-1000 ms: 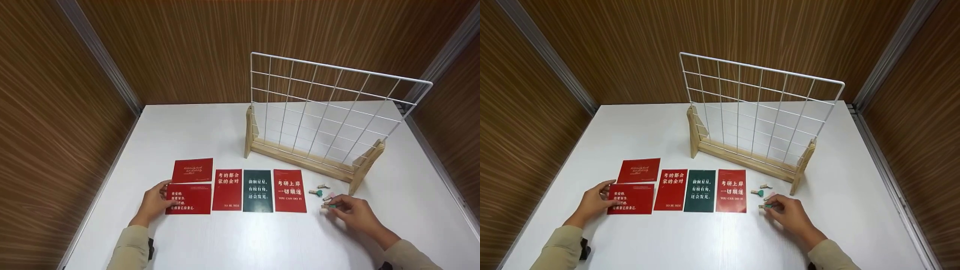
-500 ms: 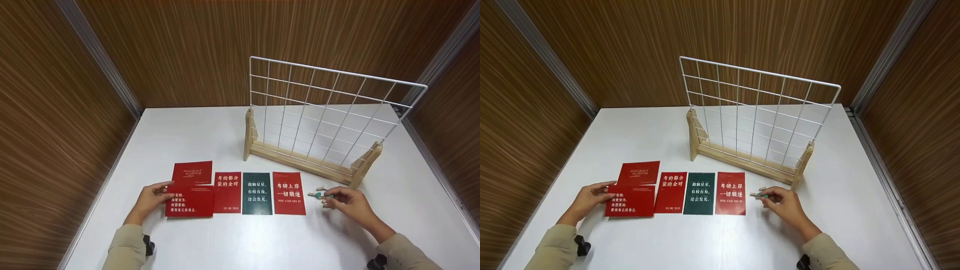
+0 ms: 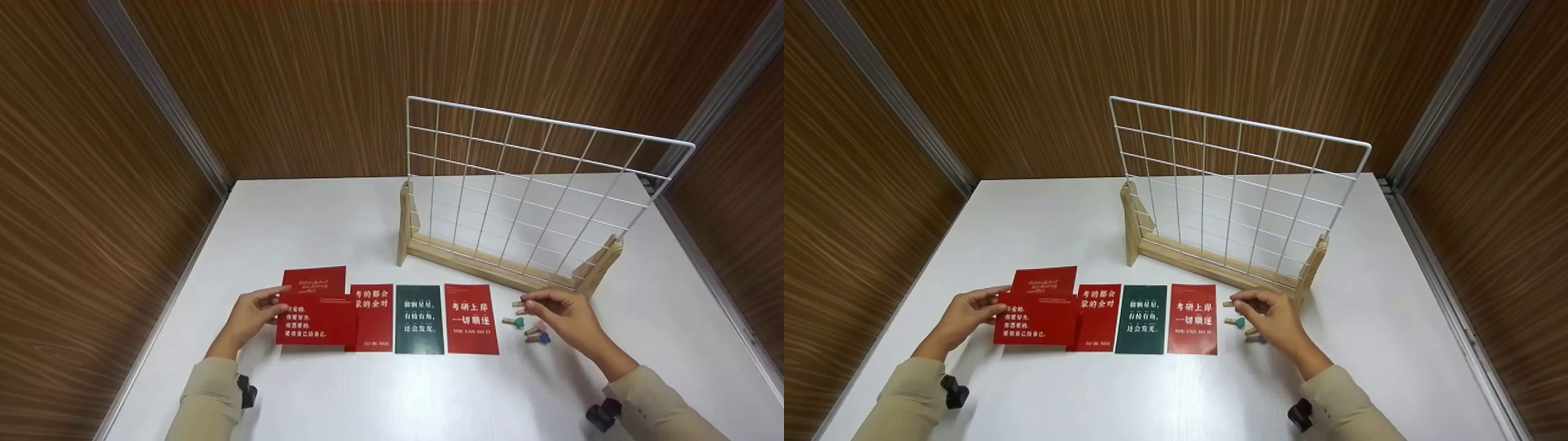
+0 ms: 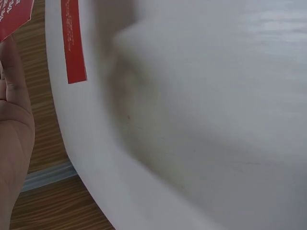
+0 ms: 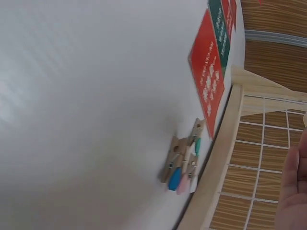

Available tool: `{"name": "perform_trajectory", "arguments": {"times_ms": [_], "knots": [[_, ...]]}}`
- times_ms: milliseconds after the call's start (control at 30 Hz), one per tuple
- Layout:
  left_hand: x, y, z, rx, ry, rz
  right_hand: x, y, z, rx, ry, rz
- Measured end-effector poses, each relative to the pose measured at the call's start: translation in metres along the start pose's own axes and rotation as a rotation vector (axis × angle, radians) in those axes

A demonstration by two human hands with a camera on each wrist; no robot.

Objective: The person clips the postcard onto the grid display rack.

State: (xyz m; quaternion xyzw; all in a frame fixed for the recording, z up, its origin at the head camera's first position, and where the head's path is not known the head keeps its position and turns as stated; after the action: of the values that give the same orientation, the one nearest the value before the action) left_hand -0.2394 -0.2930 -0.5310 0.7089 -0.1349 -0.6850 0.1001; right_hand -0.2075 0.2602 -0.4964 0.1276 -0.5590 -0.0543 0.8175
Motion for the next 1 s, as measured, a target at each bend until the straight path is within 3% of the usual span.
{"name": "perform_trajectory", "arguments": {"times_ms": [200,400,667,1000], "knots": [[-0.017,-0.004,0.014,0.019,-0.041,0.024,0.013,0.001,0.017,0.003,0.074,0.027],[-0.035,-0.009,0.026,0.007,-0.071,0.022,0.029,0.001,0.031,-0.011,0.082,0.049],[-0.054,-0.016,0.037,-0.037,-0.112,0.024,0.031,0.002,0.045,-0.023,0.113,0.120],[-0.077,-0.032,0.054,-0.057,-0.210,-0.034,0.036,-0.001,0.061,-0.088,0.141,0.158]]}}
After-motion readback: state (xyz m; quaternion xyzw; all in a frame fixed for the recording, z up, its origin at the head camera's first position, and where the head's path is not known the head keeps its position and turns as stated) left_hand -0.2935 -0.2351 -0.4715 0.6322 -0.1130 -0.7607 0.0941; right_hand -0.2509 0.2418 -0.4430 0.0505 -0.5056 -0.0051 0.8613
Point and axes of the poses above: each hand's wrist, its own z-axis towards the middle knuckle, its own y-axis out of the back of the hand, x = y × z, the point moved 4 cm from there along z, towards the middle knuckle, and after that the axes turned 3 degrees about -x, right-handed, at the moved point
